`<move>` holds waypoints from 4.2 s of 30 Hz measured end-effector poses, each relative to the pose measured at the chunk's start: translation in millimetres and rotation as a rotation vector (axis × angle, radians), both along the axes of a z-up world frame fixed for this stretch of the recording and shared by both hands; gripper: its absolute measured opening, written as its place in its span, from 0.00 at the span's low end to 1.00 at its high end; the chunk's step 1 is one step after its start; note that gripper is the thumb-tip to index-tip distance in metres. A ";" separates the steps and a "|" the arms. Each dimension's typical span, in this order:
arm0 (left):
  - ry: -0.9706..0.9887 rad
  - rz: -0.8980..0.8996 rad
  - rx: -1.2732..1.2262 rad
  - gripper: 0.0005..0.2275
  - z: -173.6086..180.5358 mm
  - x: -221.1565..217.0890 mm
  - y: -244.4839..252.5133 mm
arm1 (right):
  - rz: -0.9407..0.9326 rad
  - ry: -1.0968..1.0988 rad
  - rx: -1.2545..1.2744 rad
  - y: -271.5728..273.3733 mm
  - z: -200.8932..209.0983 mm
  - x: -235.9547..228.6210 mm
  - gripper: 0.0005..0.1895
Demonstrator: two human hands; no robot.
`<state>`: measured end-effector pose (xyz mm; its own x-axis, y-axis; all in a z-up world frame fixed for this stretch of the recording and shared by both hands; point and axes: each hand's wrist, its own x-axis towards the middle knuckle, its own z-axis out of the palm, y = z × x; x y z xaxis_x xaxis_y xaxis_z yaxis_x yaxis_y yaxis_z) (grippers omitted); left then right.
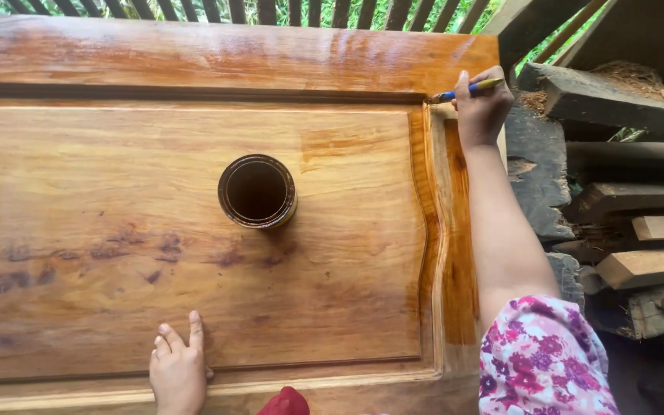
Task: Applying varnish or wood stain to a wooden door using a brush.
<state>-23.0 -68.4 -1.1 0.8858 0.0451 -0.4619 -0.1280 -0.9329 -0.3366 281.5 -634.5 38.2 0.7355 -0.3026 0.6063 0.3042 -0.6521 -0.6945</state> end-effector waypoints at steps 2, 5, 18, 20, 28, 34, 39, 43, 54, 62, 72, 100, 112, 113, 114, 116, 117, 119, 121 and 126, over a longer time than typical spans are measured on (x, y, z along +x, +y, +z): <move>-0.013 0.004 -0.010 0.53 0.5 -3.1 -1.0 | 0.001 0.005 -0.037 -7.2 -18.4 -7.9 0.13; -0.019 0.015 -0.015 0.52 5.4 1.3 -2.2 | -0.019 0.031 -0.099 -18.0 -24.0 -15.6 0.11; -0.033 -0.010 -0.008 0.53 -3.1 -1.7 1.2 | -0.073 0.056 -0.115 -10.7 -33.1 -44.3 0.12; -0.024 -0.017 -0.007 0.53 0.0 -1.1 1.5 | -0.071 0.093 -0.111 -8.3 -39.6 -75.9 0.11; -0.046 -0.071 -0.003 0.53 -3.0 -1.9 5.7 | -0.085 0.189 -0.049 8.0 -32.4 -214.9 0.11; -0.047 -0.076 -0.026 0.53 2.6 -1.1 4.0 | -0.126 0.320 -0.187 24.1 -20.4 -307.0 0.11; -0.037 -0.074 -0.017 0.53 3.8 -0.9 3.9 | -0.057 0.544 -0.014 50.2 21.2 -348.2 0.11; -0.055 -0.069 -0.021 0.53 -7.1 -3.9 9.5 | -0.134 0.608 0.063 37.0 36.5 -323.6 0.09; -0.093 -0.053 0.117 0.61 -56.2 -9.9 21.2 | -0.017 -0.057 0.265 -62.8 -23.2 -55.9 0.14; -0.057 -0.058 0.127 0.61 -59.3 -11.5 27.0 | -0.116 0.174 0.242 -65.5 -39.0 -56.1 0.12; 0.035 -0.071 0.154 0.60 -51.1 -1.6 22.0 | -0.157 0.352 0.112 -87.1 24.4 -142.4 0.09; -0.692 -0.408 0.048 0.25 -183.9 -28.8 97.8 | -0.173 0.035 0.251 -121.9 -17.6 -33.5 0.12; -0.033 -0.081 0.090 0.58 -26.8 -1.1 15.3 | -0.216 0.211 0.249 -92.3 -56.4 -224.2 0.12; -0.052 -0.088 0.050 0.58 -21.8 -0.9 14.5 | -0.212 0.220 0.277 -88.8 -59.6 -245.6 0.12; -0.070 -0.095 0.010 0.58 -16.9 -0.9 13.5 | -0.207 0.228 0.305 -85.2 -62.8 -267.1 0.12; -0.054 -0.114 0.016 0.57 -1.0 -1.7 7.9 | -0.223 0.244 0.346 -74.1 -65.1 -313.0 0.12; -0.048 -0.117 0.019 0.56 5.5 0.6 2.9 | -0.221 0.251 0.381 -70.1 -65.2 -331.2 0.13; -0.047 -0.120 0.015 0.56 4.0 1.0 3.4 | -0.241 0.270 0.394 -62.0 -61.9 -368.7 0.13; -0.048 -0.118 0.009 0.56 2.2 0.1 5.3 | -0.257 0.288 0.405 -53.1 -47.1 -401.6 0.13; -0.074 -0.140 0.014 0.56 -7.8 -2.6 12.4 | -0.413 0.506 0.420 -36.8 21.0 -431.2 0.09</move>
